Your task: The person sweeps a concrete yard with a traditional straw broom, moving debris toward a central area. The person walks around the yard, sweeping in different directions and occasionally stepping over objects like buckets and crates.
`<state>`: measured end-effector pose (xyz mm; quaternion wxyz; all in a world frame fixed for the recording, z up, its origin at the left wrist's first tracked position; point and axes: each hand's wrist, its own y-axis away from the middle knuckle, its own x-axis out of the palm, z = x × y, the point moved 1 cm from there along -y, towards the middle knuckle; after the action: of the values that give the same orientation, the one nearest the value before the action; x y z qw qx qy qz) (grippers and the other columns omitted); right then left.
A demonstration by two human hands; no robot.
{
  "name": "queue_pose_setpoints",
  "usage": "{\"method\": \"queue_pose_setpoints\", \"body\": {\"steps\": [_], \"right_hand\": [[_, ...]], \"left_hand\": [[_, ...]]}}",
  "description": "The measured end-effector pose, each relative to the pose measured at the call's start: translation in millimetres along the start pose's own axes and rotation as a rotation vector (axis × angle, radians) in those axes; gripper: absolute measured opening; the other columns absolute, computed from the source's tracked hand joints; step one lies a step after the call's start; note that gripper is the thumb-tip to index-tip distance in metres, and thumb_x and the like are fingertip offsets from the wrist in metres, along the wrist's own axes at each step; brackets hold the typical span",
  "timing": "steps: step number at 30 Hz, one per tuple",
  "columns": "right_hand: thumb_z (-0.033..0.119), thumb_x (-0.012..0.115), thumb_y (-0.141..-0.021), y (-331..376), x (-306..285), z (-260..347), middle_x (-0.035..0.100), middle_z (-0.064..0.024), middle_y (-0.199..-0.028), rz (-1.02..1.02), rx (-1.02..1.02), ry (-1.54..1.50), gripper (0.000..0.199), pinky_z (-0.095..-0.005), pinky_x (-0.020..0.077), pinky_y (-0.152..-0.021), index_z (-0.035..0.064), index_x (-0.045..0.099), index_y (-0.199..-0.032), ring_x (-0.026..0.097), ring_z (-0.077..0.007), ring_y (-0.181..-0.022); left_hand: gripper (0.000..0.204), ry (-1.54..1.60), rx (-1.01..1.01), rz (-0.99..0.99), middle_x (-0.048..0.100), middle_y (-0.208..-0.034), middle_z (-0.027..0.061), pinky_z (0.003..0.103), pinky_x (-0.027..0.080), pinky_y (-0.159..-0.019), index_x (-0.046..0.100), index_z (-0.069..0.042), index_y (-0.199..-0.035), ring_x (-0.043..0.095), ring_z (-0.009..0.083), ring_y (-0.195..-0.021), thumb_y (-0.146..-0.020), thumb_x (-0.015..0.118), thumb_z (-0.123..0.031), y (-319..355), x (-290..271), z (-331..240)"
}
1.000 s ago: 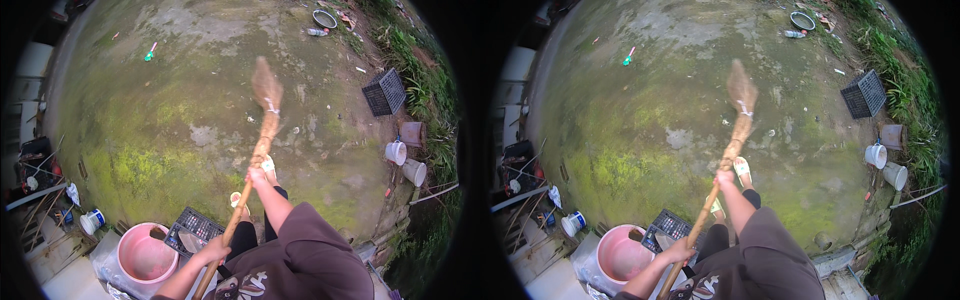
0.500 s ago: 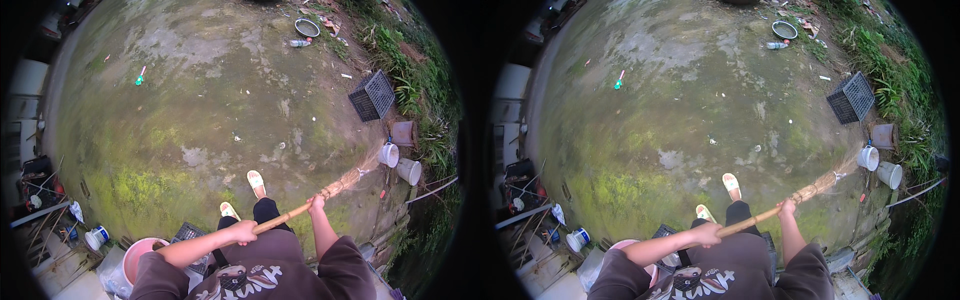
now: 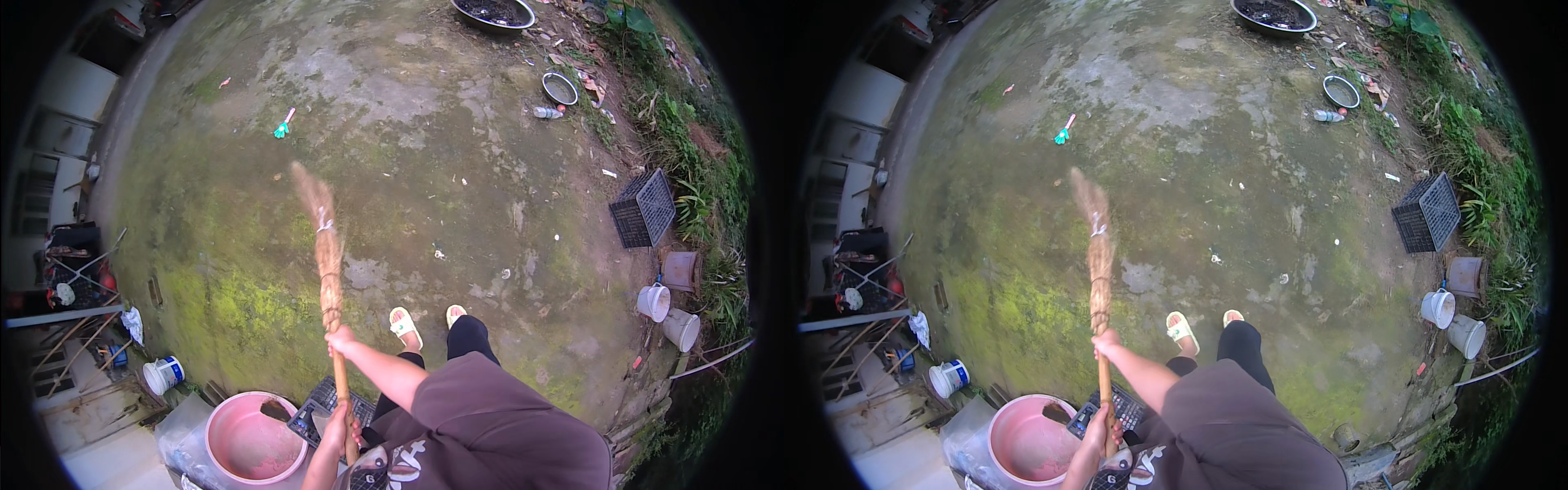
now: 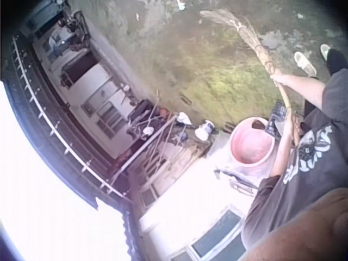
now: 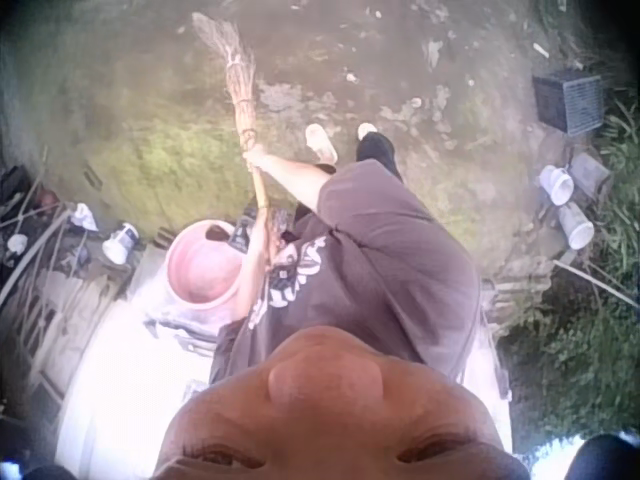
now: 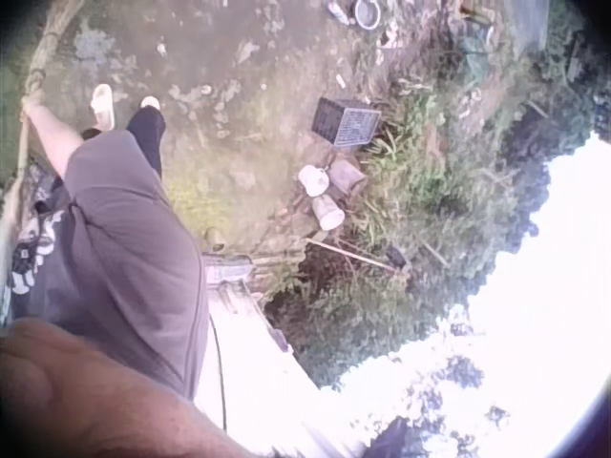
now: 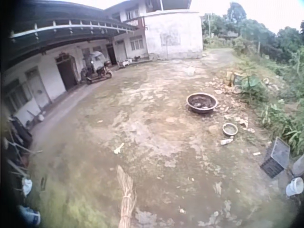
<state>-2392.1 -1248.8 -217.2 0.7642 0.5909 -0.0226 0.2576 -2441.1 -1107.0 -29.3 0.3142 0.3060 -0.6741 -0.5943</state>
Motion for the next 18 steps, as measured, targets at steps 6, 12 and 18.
{"method": "queue_pose_setpoints", "body": {"steps": [6, 12, 18], "right_hand": [[0.014, 0.056, -0.079, -16.7, 65.1, -17.6, 0.054, -0.0099, -0.051, -0.017, 0.104, 0.385, 0.018, -0.0345, 0.0451, -0.036, -0.0026, 0.055, -0.072, 0.053, -0.0193, -0.039], [0.007, 0.057, -0.076, -53.0, -148.3, 87.0, 0.048, -0.005, -0.052, -0.248, -0.04, -0.327, 0.01, -0.0316, 0.0408, -0.033, 0.0013, 0.05, -0.073, 0.047, -0.0154, -0.037], [0.004, 0.057, -0.075, 32.9, -463.2, 65.8, 0.045, -0.0046, -0.054, -0.854, 0.021, -0.789, 0.012, -0.0313, 0.0411, -0.033, 0.0041, 0.046, -0.07, 0.043, -0.0154, -0.037]], "left_hand": [[0.046, -0.023, -0.037, -0.154, 0.034, -0.051, 0.0021, 0.03, 0.033, -0.033, 0.038, -0.012, -0.091, 0.032, 0.013, -0.035, -0.087, 0.033, -0.057, 1.3, -7.0, -27.7], [0.041, -0.643, -0.093, -0.104, 0.041, -0.054, 0.0041, 0.031, 0.042, -0.035, 0.039, -0.008, -0.088, 0.041, 0.0141, -0.037, -0.088, 0.043, -0.049, -69.9, 156.2, -85.2], [0.048, -1.457, -0.207, 0.368, 0.043, -0.048, 0.0038, 0.031, 0.042, -0.034, 0.047, 0.0, -0.075, 0.044, 0.0156, -0.036, -0.09, 0.04, -0.045, -141.7, 362.5, -30.9]]}}
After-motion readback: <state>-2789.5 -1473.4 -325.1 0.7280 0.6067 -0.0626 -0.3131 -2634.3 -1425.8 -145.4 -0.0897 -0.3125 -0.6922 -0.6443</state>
